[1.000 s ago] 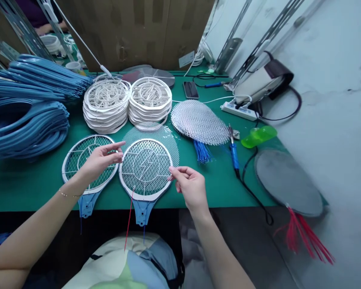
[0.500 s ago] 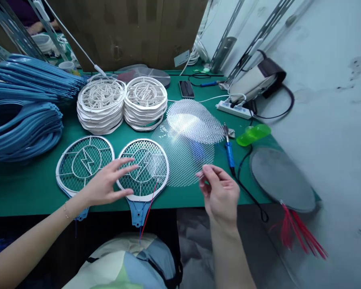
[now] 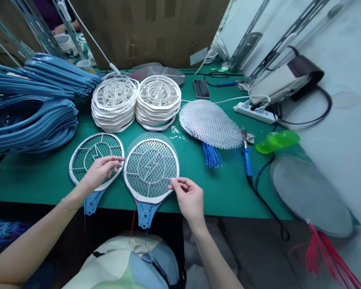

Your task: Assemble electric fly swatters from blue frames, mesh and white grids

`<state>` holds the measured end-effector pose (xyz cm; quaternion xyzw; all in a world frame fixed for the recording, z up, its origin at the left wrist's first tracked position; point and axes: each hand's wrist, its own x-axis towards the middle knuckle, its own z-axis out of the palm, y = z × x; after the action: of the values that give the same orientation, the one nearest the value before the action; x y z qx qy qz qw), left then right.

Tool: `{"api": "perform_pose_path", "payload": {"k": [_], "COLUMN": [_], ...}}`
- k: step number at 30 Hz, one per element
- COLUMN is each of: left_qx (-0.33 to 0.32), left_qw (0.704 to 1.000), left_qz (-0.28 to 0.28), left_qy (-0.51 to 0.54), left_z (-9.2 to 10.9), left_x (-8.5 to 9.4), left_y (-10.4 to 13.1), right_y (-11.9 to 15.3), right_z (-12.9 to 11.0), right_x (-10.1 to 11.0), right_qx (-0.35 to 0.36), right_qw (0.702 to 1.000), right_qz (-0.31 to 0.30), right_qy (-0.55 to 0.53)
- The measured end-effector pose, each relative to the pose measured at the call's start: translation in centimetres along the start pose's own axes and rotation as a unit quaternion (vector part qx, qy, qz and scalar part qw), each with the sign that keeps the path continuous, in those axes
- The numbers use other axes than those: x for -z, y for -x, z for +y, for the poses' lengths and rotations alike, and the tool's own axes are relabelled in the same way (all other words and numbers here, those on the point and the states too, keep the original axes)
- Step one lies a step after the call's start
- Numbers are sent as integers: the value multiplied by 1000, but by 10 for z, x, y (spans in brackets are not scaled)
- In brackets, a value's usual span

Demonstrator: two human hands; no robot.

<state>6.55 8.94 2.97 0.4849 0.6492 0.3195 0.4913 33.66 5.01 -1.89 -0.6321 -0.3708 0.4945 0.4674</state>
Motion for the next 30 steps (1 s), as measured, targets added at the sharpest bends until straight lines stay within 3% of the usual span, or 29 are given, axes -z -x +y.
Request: {"api": "perform_pose_path", "payload": {"k": [5,12,16,22,30], "left_qx": [8,-156,-225,-238,-233], "left_qw": [985,941,892,824,806], "left_qz": [8,39,-61,-193,-241], "left_qy": [-172,-298,-386,-477,-488], "left_z": [-18,-6,7,17,21], "left_x": [-4,-12,-31,-54,-59], "left_y": [-2,-1,-1,-20,-45], "right_y": [-7,-7,-8,-12,-17], "right_z": [16,15,15,20,17], "right_x": [-2,-4,-2,0,2], "right_qx": [-14,-40,-39,-50,-60], "right_qw": [999,999,999,999,998], "right_qz": [-8,-4,-9,-8,-14], "right_qy": [31,23,16,22,24]}}
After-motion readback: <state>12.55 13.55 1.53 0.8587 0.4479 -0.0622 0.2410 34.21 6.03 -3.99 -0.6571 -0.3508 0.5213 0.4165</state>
